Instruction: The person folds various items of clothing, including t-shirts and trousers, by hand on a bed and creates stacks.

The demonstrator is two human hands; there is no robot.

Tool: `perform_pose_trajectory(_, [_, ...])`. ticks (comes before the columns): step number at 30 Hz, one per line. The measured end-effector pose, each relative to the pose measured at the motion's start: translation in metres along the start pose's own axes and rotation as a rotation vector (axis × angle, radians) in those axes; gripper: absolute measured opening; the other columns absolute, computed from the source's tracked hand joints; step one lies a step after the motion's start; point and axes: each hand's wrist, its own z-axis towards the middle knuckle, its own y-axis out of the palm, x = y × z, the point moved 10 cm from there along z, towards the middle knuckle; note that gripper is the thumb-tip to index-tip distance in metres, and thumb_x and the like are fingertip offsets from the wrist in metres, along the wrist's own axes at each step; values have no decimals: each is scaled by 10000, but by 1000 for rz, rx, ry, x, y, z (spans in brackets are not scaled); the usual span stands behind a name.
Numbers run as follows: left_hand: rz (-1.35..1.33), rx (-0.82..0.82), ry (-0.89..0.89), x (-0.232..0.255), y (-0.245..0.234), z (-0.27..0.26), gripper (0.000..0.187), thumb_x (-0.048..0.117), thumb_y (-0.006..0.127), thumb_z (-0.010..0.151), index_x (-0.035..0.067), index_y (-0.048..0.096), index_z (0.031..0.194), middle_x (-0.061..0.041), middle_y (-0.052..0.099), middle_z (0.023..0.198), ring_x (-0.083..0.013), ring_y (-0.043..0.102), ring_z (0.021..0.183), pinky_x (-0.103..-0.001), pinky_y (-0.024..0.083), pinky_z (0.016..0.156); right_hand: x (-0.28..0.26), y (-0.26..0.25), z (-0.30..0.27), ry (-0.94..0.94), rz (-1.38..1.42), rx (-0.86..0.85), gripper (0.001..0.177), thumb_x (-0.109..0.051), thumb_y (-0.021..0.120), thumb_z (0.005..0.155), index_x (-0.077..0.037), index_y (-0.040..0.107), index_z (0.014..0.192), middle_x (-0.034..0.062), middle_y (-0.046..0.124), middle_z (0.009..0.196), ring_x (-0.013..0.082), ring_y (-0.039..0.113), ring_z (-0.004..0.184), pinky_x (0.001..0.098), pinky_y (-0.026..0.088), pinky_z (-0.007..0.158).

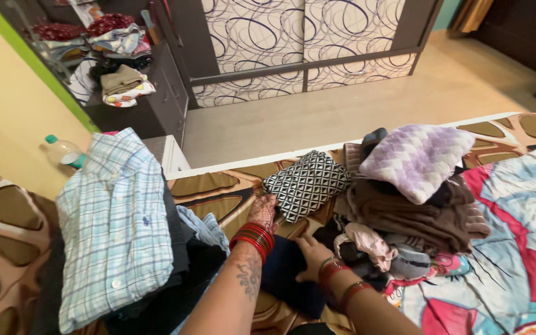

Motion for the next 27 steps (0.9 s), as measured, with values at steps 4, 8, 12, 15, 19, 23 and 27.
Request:
perform_pose_trajectory(4, [-57,-53,32,26,13,-27,239,455,589,948,288,602,1119,132,700,1088,-127,587,951,-480,434,728,24,30,18,289,-51,-147,1229,-342,979,544,-86,338,1561,195,587,1389,369,587,1279,408,495,1072])
perform_pose_trajectory(8, [280,144,305,64,2,-43,372,440,678,900,222,580,1185,28,677,1142,-196,590,1009,-473,453,805,19,32,26,249,-113,-326,793,-465,924,587,-66,698,1233,189,707,1235,338,681,1163,397,547,1014])
perform_pose_trajectory(12, [700,477,528,94,-5,-77,524,426,767,853,157,558,1252,-75,654,1196,-265,594,1068,-466,472,881,4,-42,29,107,249,134,757,-352,972,577,-64,677,1212,173,707,1151,316,669,1073,403,529,944])
perform_pose_trajectory(15, [785,602,550,101,4,-98,644,415,833,817,108,541,1302,-152,637,1236,-317,596,1111,-460,486,939,12,-98,26,128,649,217,702,-246,900,627,-28,660,1249,145,768,1154,241,731,1019,369,565,937])
perform_pose_trajectory(19, [389,184,374,95,90,-89,950,405,846,895,59,267,1563,-210,419,1524,-303,426,1366,-403,363,1130,27,-221,1,58,898,531,706,-137,844,735,1,562,1367,141,699,1289,236,678,1121,373,553,967])
perform_pose_trajectory(23, [-132,-470,552,137,246,-119,746,180,756,899,43,367,1521,-139,575,1365,-212,583,1190,-347,486,1035,76,-348,-48,-87,834,981,996,-98,811,811,-106,218,1611,137,521,1482,262,613,1255,399,536,1042])
perform_pose_trajectory(27, [-90,-482,555,126,302,-99,714,154,738,898,29,368,1495,-152,592,1301,-189,592,1132,-336,518,980,153,-402,-78,217,-6,1244,1085,-156,945,788,-96,290,1651,383,261,1558,521,438,1344,513,427,1136])
